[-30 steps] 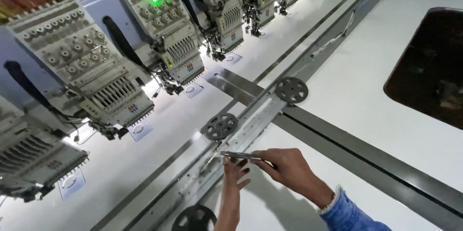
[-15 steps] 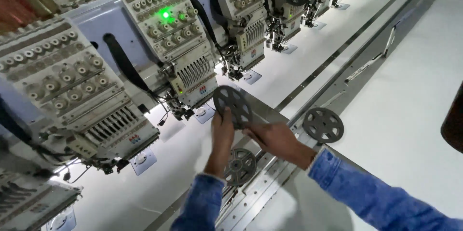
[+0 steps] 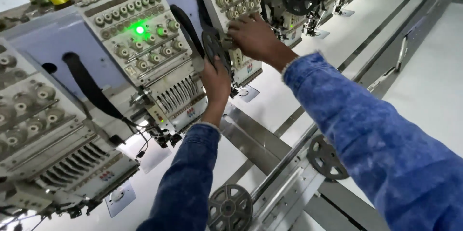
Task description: Threading an industrial embroidery machine by mounting a spool and guiding the thread through the machine's tensioners and guides.
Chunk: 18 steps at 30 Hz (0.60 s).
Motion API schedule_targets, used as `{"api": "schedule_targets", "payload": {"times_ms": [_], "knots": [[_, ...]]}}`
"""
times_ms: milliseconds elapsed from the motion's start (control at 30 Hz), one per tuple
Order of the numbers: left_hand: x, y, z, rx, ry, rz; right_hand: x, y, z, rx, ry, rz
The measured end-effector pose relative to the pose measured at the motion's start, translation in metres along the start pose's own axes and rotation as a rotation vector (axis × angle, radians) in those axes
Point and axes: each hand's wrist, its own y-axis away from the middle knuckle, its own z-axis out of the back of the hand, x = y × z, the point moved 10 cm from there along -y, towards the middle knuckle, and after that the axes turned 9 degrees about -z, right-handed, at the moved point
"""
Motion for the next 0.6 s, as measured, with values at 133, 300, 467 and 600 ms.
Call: {"api": "schedule_targets", "payload": {"times_ms": [133,300,467,600], "knots": [[0.008,-0.006,-0.012,-0.055,-0.036,-0.003,0.012,-0.008,-0.024,-0.039,0.161,0.049],[0.011,-0.006,-0.019,-0.128,-0.062,0.030,0.008,-0.024,-0.054,0.004,0.179,0.046],[0.036,-0.012,-0.032,-0.209,-0.015,0.163,0.000,-0.032,-0.055,0.349,-0.101,-0.137],[0.032,-0.013,-0.051,-0.101,0.105,0.020,-0.018,-0.027,-0.069,0.153,-0.252,-0.222]]}}
